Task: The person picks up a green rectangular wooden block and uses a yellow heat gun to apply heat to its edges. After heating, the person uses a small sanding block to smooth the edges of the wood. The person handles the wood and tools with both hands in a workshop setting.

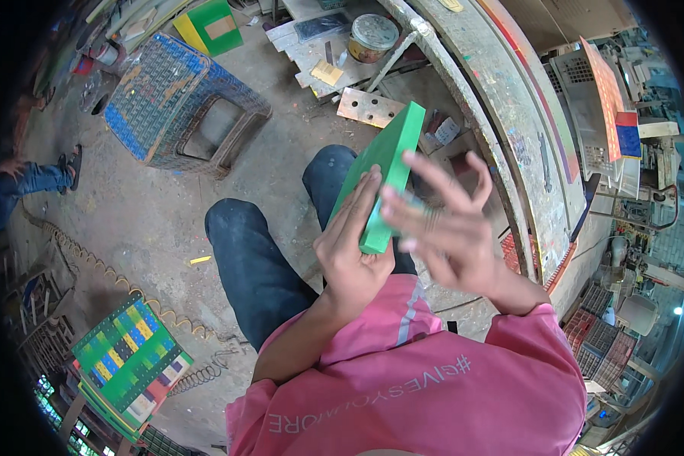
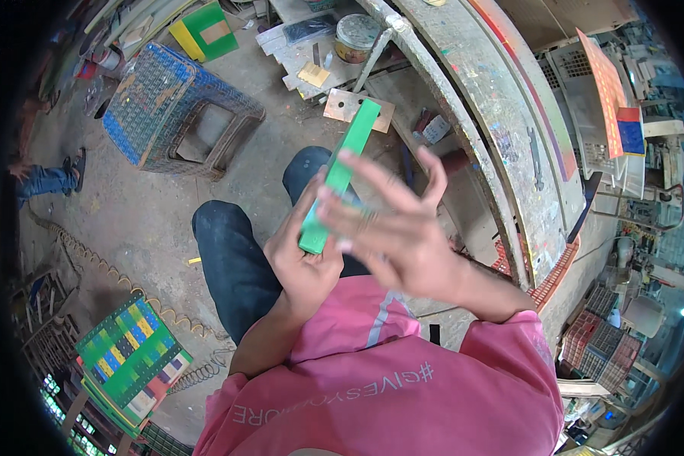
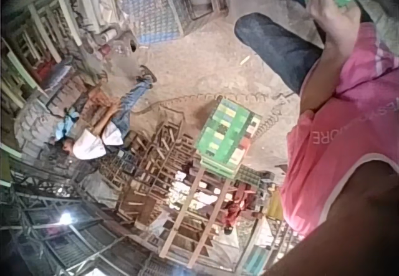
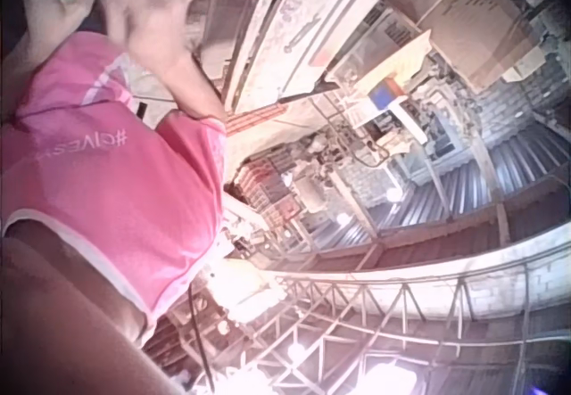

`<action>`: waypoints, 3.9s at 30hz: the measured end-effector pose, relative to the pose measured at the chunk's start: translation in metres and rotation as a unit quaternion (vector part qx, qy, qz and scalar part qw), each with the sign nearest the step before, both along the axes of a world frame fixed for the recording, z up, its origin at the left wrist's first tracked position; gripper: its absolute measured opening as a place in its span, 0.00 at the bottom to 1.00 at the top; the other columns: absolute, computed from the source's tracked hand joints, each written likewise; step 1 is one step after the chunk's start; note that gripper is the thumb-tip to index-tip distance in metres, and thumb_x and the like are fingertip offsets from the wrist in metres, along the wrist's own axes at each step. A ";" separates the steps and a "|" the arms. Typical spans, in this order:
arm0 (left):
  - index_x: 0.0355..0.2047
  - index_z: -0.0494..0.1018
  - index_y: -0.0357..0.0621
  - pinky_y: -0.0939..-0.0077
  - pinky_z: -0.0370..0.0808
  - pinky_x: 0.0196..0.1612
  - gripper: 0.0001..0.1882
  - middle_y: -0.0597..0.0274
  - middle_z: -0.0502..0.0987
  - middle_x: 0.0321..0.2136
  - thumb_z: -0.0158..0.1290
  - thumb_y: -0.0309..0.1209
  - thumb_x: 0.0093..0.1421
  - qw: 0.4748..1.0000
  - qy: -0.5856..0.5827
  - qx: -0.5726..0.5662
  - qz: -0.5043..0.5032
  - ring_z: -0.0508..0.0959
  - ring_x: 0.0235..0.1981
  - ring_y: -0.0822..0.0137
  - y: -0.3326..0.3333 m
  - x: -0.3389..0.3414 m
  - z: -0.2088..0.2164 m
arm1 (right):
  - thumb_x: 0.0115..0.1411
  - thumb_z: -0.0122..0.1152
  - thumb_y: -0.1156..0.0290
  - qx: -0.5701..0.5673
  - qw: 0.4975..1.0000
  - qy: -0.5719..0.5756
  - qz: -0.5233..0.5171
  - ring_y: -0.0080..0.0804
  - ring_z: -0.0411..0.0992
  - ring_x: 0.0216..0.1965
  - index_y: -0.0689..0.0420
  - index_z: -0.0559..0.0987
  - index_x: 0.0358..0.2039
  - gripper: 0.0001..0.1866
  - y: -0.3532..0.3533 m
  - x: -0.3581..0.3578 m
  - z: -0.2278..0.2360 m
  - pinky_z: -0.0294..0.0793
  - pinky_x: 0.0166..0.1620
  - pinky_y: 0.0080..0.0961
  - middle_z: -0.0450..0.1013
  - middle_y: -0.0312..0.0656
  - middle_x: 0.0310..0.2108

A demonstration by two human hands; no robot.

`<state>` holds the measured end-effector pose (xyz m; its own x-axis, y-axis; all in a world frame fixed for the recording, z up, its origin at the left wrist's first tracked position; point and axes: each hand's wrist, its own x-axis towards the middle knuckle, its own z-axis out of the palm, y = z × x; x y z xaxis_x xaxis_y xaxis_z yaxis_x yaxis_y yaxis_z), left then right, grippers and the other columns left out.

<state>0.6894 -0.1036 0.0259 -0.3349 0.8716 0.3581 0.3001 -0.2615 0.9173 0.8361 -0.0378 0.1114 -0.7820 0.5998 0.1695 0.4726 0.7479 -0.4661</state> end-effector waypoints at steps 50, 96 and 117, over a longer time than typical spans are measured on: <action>0.53 0.74 0.32 0.57 0.76 0.55 0.26 0.39 0.77 0.51 0.57 0.16 0.51 0.998 -0.040 0.032 0.020 0.78 0.53 0.41 0.005 0.001 0.000 | 0.72 0.47 0.57 -0.309 0.863 0.382 -0.112 0.24 0.69 0.31 0.68 0.77 0.52 0.25 -0.003 0.018 -0.028 0.72 0.38 0.26 0.66 0.56 0.62; 0.58 0.68 0.24 0.58 0.76 0.54 0.25 0.33 0.75 0.53 0.54 0.21 0.60 0.997 0.045 0.050 -0.045 0.77 0.55 0.42 -0.002 0.010 -0.003 | 0.55 0.69 0.69 -0.361 0.917 0.106 -0.130 0.15 0.48 0.14 0.60 0.65 0.10 0.25 -0.008 0.010 -0.010 0.46 0.18 0.27 0.51 0.32 0.09; 0.45 0.76 0.35 0.58 0.75 0.55 0.16 0.34 0.74 0.54 0.60 0.17 0.55 0.992 0.038 0.112 -0.046 0.76 0.55 0.41 0.008 -0.007 -0.002 | 0.62 0.67 0.64 -0.534 0.725 0.312 -0.305 0.13 0.59 0.17 0.55 0.69 0.49 0.20 0.013 0.037 -0.016 0.55 0.18 0.14 0.72 0.34 0.29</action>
<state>0.6823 -0.0960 0.0234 -0.2219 0.7928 0.5676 0.3314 -0.4861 0.8086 0.8727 -0.0248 0.0959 -0.2874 0.8513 -0.4390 0.0118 -0.4551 -0.8903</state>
